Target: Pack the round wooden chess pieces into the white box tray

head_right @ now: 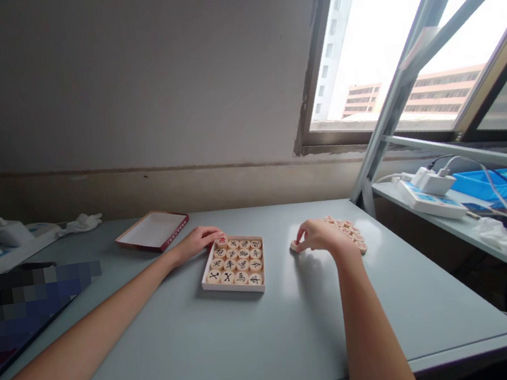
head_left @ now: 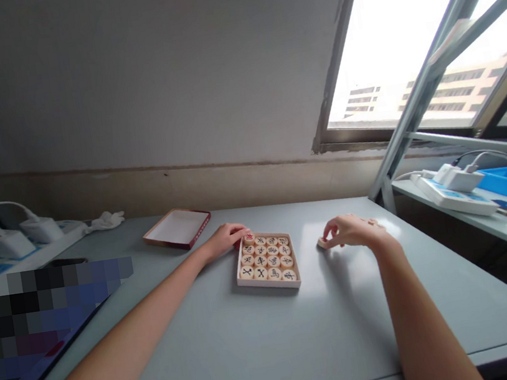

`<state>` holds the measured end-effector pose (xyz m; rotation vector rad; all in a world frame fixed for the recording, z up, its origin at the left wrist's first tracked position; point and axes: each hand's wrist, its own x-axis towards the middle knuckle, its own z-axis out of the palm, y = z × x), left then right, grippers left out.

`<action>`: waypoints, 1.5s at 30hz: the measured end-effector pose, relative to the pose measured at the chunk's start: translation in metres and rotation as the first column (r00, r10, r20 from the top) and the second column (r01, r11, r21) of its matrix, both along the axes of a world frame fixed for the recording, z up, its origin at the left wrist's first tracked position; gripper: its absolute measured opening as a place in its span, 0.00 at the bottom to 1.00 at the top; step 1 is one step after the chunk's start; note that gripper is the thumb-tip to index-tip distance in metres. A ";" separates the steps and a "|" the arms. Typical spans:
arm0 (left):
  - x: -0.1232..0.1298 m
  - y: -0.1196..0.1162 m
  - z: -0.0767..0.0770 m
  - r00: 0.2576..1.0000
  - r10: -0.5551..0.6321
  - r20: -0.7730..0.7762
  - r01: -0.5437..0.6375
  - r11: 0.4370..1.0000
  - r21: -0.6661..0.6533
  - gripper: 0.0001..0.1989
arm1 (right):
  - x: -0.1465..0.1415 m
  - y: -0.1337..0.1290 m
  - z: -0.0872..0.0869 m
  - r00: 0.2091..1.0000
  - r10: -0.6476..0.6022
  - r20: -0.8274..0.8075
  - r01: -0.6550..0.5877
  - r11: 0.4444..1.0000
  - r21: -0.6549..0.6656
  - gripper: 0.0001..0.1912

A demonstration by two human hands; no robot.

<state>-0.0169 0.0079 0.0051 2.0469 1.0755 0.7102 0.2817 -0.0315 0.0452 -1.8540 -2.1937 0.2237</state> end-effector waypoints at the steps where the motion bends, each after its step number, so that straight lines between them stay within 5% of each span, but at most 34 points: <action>1: 0.000 0.000 0.001 1.000 0.011 -0.003 -0.011 1.000 0.008 0.19 | -0.014 -0.002 0.005 0.996 0.083 -0.035 -0.085 0.996 -0.040 0.09; 5: 0.000 0.000 0.002 1.000 -0.002 -0.014 0.002 1.000 0.011 0.18 | -0.069 -0.006 0.013 0.922 0.371 -0.111 -0.368 0.929 0.047 0.11; 10: 0.000 0.003 0.001 0.999 -0.027 -0.016 0.028 0.999 0.025 0.17 | -0.101 -0.008 0.002 0.948 0.304 0.097 -0.319 0.918 0.234 0.08; 18: 0.000 0.004 -0.001 0.999 -0.037 0.007 0.037 0.999 -0.001 0.18 | -0.106 -0.002 -0.014 0.951 0.281 0.125 -0.307 0.903 0.302 0.08; 34: 0.000 0.003 0.000 0.999 -0.036 0.011 0.036 0.999 0.010 0.18 | -0.102 -0.001 -0.012 0.962 0.274 0.010 -0.268 0.928 0.258 0.05; 36: 0.001 0.002 -0.001 1.000 -0.028 0.010 0.028 0.999 0.015 0.18 | -0.092 -0.001 -0.006 0.981 0.189 0.037 -0.191 0.935 0.299 0.04; 39: 0.001 0.001 -0.001 1.000 0.001 0.016 -0.001 1.000 0.030 0.20 | -0.064 -0.001 0.005 0.979 -0.139 0.152 0.087 0.949 0.303 0.06; 42: 0.001 0.000 0.000 0.999 0.007 0.042 -0.008 1.000 0.013 0.22 | -0.030 -0.001 0.010 0.826 -0.451 0.338 0.444 0.890 0.103 0.10; 45: 0.000 0.000 0.001 0.998 -0.024 0.049 0.025 1.000 -0.010 0.20 | -0.004 0.001 0.008 0.765 -0.506 0.399 0.589 0.800 -0.114 0.09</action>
